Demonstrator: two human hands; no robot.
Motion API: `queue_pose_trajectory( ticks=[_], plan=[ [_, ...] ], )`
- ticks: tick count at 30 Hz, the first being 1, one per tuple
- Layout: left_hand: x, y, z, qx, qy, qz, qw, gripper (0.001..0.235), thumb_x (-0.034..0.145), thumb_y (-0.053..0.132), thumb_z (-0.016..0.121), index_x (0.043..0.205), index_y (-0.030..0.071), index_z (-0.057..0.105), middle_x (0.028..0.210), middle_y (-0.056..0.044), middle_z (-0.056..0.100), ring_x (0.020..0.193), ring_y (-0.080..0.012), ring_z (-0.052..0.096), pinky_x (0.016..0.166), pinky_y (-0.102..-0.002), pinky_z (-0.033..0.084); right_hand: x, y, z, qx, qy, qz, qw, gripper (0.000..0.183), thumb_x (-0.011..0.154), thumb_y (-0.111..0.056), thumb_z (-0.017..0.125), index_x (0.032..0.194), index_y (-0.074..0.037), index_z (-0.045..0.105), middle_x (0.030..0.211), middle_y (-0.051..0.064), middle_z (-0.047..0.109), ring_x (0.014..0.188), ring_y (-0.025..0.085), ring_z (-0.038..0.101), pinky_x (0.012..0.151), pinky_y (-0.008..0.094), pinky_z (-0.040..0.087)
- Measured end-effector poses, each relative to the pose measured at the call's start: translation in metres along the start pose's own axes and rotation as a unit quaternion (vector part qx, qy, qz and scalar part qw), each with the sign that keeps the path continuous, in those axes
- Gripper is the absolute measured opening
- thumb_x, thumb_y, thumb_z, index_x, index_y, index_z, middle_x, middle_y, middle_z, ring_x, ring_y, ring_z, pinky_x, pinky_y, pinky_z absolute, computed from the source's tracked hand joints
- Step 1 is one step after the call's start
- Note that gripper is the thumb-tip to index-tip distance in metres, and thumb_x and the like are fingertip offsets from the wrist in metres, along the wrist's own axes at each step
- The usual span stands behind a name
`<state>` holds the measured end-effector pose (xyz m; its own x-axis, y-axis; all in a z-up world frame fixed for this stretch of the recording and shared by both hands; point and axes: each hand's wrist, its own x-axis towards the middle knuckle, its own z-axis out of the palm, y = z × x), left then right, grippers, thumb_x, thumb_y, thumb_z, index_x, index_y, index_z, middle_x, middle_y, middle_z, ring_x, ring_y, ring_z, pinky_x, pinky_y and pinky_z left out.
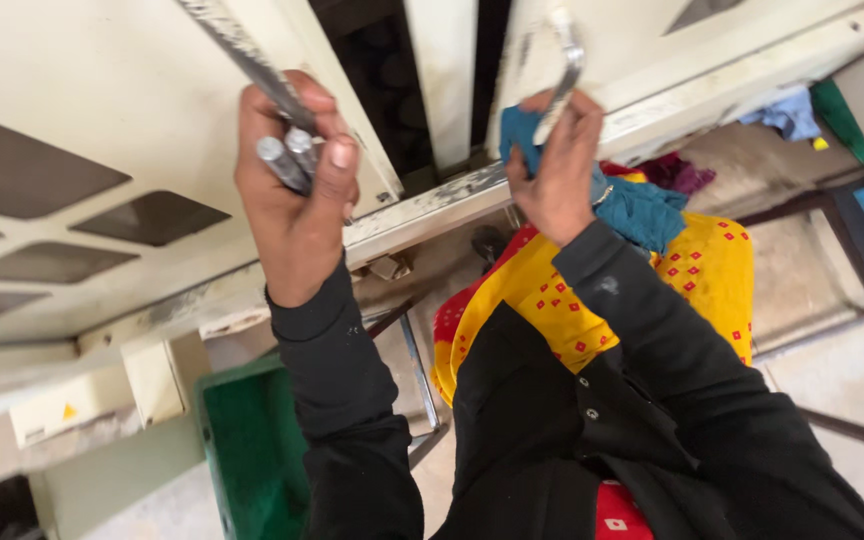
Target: The person uses a metal rod and a cloth to adjust a component on the underside of a machine. They then open a panel, place the rod inside, and later retrieve it. The person also handles several cylindrical metal parts, placing them into a blue tray.
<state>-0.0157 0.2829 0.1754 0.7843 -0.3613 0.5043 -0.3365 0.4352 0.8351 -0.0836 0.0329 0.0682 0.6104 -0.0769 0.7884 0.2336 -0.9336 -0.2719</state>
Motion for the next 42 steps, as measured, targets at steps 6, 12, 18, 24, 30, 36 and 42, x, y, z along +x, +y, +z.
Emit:
queue_pose_trajectory(
  ticks=[6,12,18,24,30,36,42],
  plan=[
    [0.018,-0.018,0.037,-0.010,-0.075,-0.020,0.997,0.023,0.115,0.009,0.069,0.130,0.002,0.052,0.109,-0.005,0.053,0.078,-0.0089,0.046,0.063,-0.023,0.043,-0.023,0.003,0.003,0.045,-0.049,0.145,0.987,0.071,0.083,0.010,0.076,0.147,-0.011,0.051,0.141,0.017,0.044,0.134,0.035,0.051,0.113,0.041,0.051],
    [0.022,-0.048,0.067,-0.098,-0.026,-0.030,0.994,0.028,0.110,0.005,0.067,0.133,-0.001,0.050,0.114,-0.011,0.060,0.058,-0.0055,0.053,0.045,-0.020,0.043,-0.034,0.001,-0.005,0.086,-0.067,0.164,0.980,0.076,0.087,0.002,0.076,0.154,0.000,0.041,0.149,0.023,0.045,0.137,0.041,0.051,0.116,0.046,0.048],
    [0.010,-0.081,0.064,-0.123,0.078,0.040,0.989,0.025,0.114,0.009,0.064,0.132,0.003,0.048,0.104,-0.009,0.059,0.059,-0.0085,0.051,0.047,-0.023,0.041,-0.020,-0.005,-0.013,0.116,-0.109,0.107,0.981,0.073,0.086,0.006,0.072,0.153,-0.008,0.044,0.156,0.013,0.047,0.146,0.034,0.050,0.122,0.044,0.049],
    [-0.029,-0.109,0.073,-0.031,0.221,0.068,0.972,0.018,0.117,0.019,0.060,0.125,0.009,0.047,0.090,-0.003,0.056,0.058,-0.0085,0.047,0.050,-0.024,0.039,-0.023,0.012,-0.034,0.321,-0.146,0.096,0.931,0.071,0.089,-0.008,0.076,0.153,-0.007,0.045,0.158,0.017,0.045,0.145,0.035,0.047,0.121,0.044,0.046],
    [-0.088,-0.157,0.144,-0.521,0.201,-0.152,0.816,0.018,0.112,0.025,0.058,0.122,0.011,0.055,0.093,-0.002,0.066,0.076,-0.0096,0.062,0.054,-0.023,0.047,-0.078,0.034,-0.095,0.514,-0.224,0.399,0.725,0.044,0.109,-0.035,0.052,0.145,-0.010,0.056,0.135,0.014,0.067,0.117,0.025,0.067,0.099,0.035,0.056],
    [-0.108,-0.188,0.240,-0.252,-0.017,-0.369,0.894,0.037,0.103,0.036,0.055,0.123,0.005,0.054,0.123,-0.021,0.066,0.111,-0.0278,0.068,0.100,-0.044,0.054,-0.150,0.072,-0.174,0.243,-0.328,0.356,0.841,0.032,0.099,-0.028,0.062,0.121,-0.005,0.062,0.097,0.018,0.072,0.088,0.034,0.071,0.076,0.043,0.056],
    [-0.113,-0.215,0.271,-0.388,-0.030,-0.502,0.772,0.039,0.108,0.037,0.051,0.134,0.008,0.052,0.125,-0.013,0.065,0.117,-0.0255,0.063,0.107,-0.051,0.051,-0.276,0.123,-0.272,-0.162,-0.130,0.427,0.880,0.019,0.103,-0.016,0.052,0.113,-0.002,0.061,0.092,0.023,0.066,0.075,0.038,0.067,0.064,0.048,0.053]
  ],
)
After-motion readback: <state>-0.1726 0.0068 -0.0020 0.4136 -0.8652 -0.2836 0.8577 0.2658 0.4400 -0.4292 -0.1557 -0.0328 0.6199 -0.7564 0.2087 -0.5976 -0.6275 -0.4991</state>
